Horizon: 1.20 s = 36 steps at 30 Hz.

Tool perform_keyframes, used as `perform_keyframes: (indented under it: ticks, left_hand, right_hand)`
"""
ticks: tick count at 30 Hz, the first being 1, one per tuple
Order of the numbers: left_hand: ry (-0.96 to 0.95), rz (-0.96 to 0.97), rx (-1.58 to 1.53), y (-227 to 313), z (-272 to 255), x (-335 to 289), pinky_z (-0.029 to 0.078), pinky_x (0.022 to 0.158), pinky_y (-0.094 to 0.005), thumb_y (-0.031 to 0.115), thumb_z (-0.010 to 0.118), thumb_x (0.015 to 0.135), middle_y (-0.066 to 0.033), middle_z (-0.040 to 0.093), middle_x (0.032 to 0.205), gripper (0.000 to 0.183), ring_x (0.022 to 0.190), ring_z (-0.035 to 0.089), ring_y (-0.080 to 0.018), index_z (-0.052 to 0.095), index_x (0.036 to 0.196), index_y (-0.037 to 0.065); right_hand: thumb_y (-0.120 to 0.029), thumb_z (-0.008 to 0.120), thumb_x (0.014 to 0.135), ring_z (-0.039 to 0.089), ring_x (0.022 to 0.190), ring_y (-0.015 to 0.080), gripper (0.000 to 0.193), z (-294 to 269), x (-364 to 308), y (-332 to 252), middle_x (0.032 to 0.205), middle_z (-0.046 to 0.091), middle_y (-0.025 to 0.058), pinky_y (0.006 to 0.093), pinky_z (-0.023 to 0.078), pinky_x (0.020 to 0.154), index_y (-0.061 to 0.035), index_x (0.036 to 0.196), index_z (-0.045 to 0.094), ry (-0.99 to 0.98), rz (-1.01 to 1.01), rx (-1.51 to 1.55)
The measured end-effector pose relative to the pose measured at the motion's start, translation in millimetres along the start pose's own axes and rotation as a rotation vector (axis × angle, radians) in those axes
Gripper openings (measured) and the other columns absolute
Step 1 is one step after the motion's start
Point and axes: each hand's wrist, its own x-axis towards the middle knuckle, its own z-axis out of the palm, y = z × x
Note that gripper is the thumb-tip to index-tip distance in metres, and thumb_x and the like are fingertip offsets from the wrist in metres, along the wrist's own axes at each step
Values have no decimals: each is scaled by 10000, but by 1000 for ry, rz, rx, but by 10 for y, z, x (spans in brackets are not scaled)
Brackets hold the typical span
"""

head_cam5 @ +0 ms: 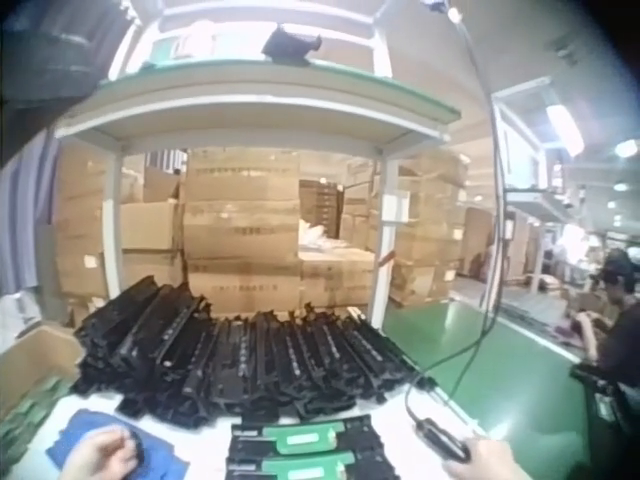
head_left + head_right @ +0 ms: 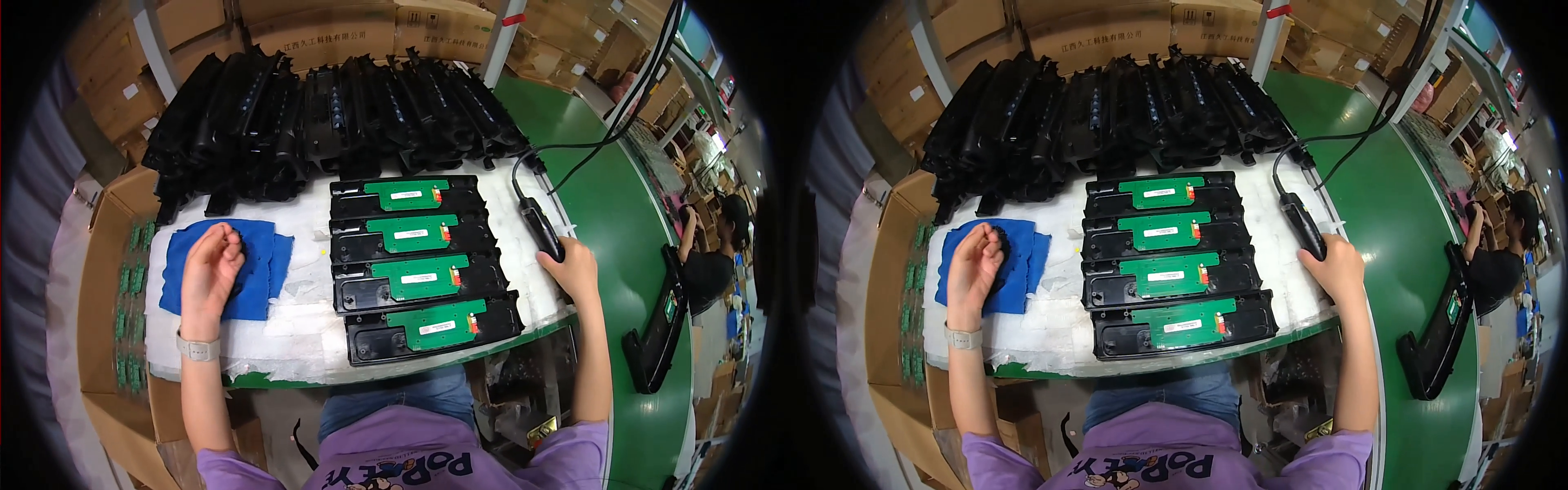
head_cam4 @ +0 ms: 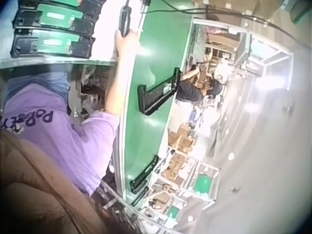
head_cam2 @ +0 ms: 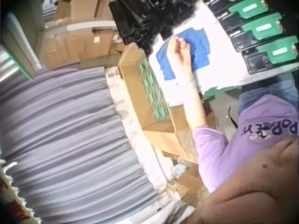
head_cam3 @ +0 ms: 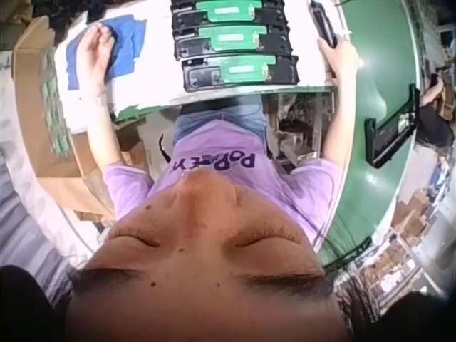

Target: Assembling printer cartridges by attaching circuit chips and driving screws using an electric screwdriver.

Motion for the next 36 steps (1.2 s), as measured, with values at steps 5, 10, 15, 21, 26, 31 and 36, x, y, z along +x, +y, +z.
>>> perform_keyframes:
  ticks: [5,10,15,21,26,31,36]
  left_hand:
    - [-97,-179,-100,-272,438,44,384,542,-226,108,471,917,-48,541,750,121,597,435,-99,520,854,17]
    - [-188,-287,111,-451,939,85,344,503,-203,138,458,944,-14,496,718,148,554,381,-63,514,851,38]
    - [-359,-317,90,-708,1296,288,398,568,-190,125,530,932,-39,599,794,129,624,489,-58,580,946,7]
    - [-321,-329,-82,-830,1424,300,382,569,-202,154,532,938,-38,590,779,146,607,457,-74,573,952,15]
    - [-232,-277,15,-802,1366,218,413,587,-204,89,543,924,-77,627,833,128,623,490,-81,582,1005,-1]
    - [-226,-235,108,-838,1298,211,439,565,-200,10,588,879,-123,663,887,150,604,533,-87,594,1027,-9]
    - [-217,-249,118,-832,1306,203,441,566,-196,24,591,881,-120,666,881,149,603,540,-82,603,1026,-10]
  right_hand:
    - [-276,696,633,600,680,197,414,-155,64,-121,765,622,147,316,466,620,23,914,643,-179,134,282]
    - [-218,669,589,439,624,71,618,-392,117,-523,714,462,-47,213,342,566,20,1149,562,-150,-60,1147]
    - [-185,661,628,486,624,175,707,-708,475,-1429,758,484,81,268,415,551,-14,1264,407,-211,-453,1959]
    - [-243,538,865,461,544,134,485,-817,912,-2053,726,472,48,316,438,586,-45,1290,417,-373,-646,2131]
    - [-378,467,932,418,482,93,460,-613,1028,-2011,661,442,-11,285,417,593,-55,1259,452,-373,-865,2266]
    - [-385,463,933,448,495,106,376,-448,1096,-1978,679,479,-3,306,425,609,-77,1148,493,-428,-893,2242]
    - [-395,470,925,442,484,104,375,-364,1054,-2043,655,475,-5,300,424,591,-81,1130,482,-473,-842,2243]
